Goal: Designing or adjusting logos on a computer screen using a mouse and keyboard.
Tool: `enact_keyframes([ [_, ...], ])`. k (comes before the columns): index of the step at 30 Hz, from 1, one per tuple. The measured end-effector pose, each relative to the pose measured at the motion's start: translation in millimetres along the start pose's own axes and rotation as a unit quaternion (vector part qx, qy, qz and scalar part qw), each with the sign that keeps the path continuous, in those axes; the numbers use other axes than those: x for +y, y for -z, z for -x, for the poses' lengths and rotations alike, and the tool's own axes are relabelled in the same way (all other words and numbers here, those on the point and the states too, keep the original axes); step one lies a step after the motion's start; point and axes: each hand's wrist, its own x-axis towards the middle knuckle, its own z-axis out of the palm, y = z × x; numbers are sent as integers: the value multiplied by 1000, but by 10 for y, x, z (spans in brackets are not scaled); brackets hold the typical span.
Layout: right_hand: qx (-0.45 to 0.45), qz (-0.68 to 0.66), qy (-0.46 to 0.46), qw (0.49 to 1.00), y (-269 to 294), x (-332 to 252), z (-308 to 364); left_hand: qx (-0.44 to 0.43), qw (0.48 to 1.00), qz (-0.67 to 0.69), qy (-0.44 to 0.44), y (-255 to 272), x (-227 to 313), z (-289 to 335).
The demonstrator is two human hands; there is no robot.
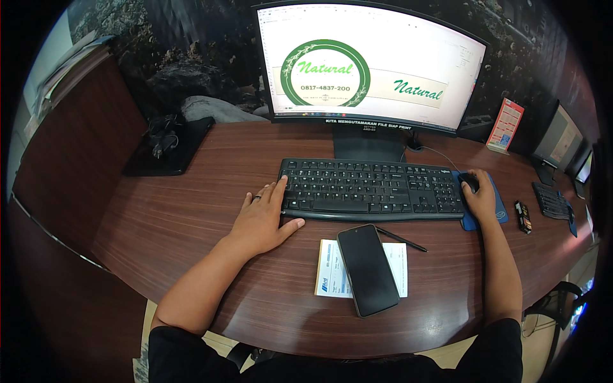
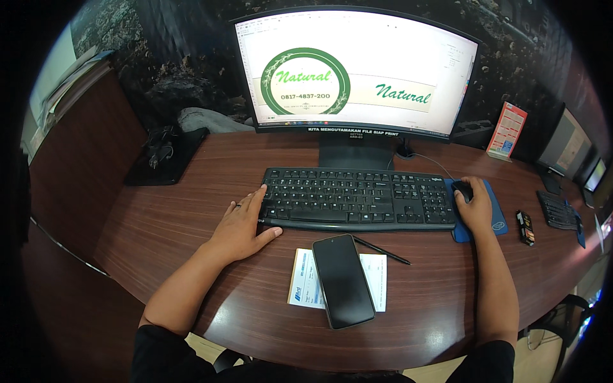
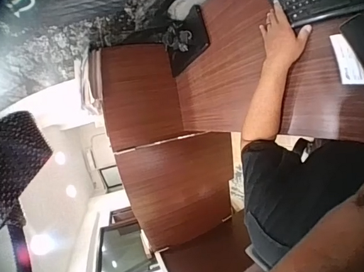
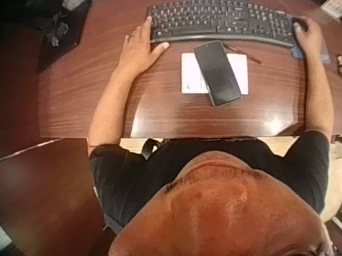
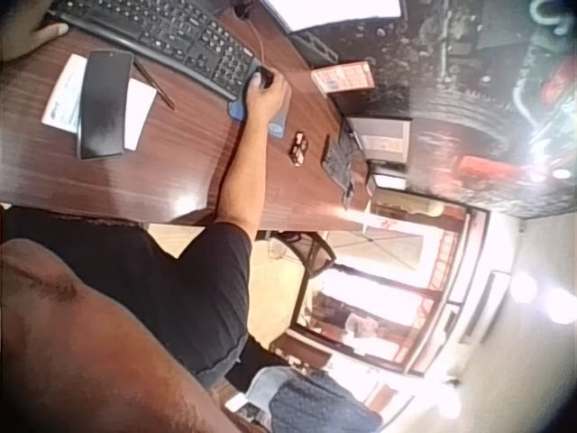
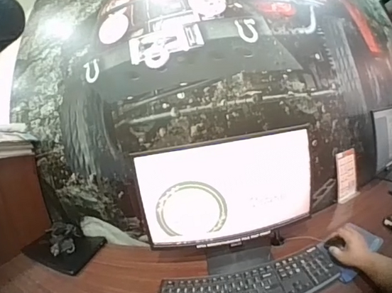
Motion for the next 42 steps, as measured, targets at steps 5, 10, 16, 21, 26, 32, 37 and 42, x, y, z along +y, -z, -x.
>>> enact_keyframes([
  [5,-9,-23,33,999,-6,13,-4,6,1000,1,-3,-9,-12,8],
  [10,-5,-16,29,999,-6,-3,-9,10,1000,-1,-6,-7,-17,13],
  [16,-2,-8,26,1000,-24,52,-5,13,1000,3,-10,-12,-16,10],
  [21,-2,-12,32,999,-37,98,-4,11,1000,0,-9,-21,-25,7],
  [26,-6,-17,32,999,-31,68,-1,11,1000,1,-10,-11,-20,10],
  [32,-9,-13,19,1000,-33,91,-6,11,1000,0,-11,-12,-20,7],
  [37,-7,-20,24,999,-41,97,-6,14,1000,2,-14,-22,-31,6],
  [42,-7,-14,27,1000,-33,77,-11,13,1000,0,-12,-21,-37,8],
])
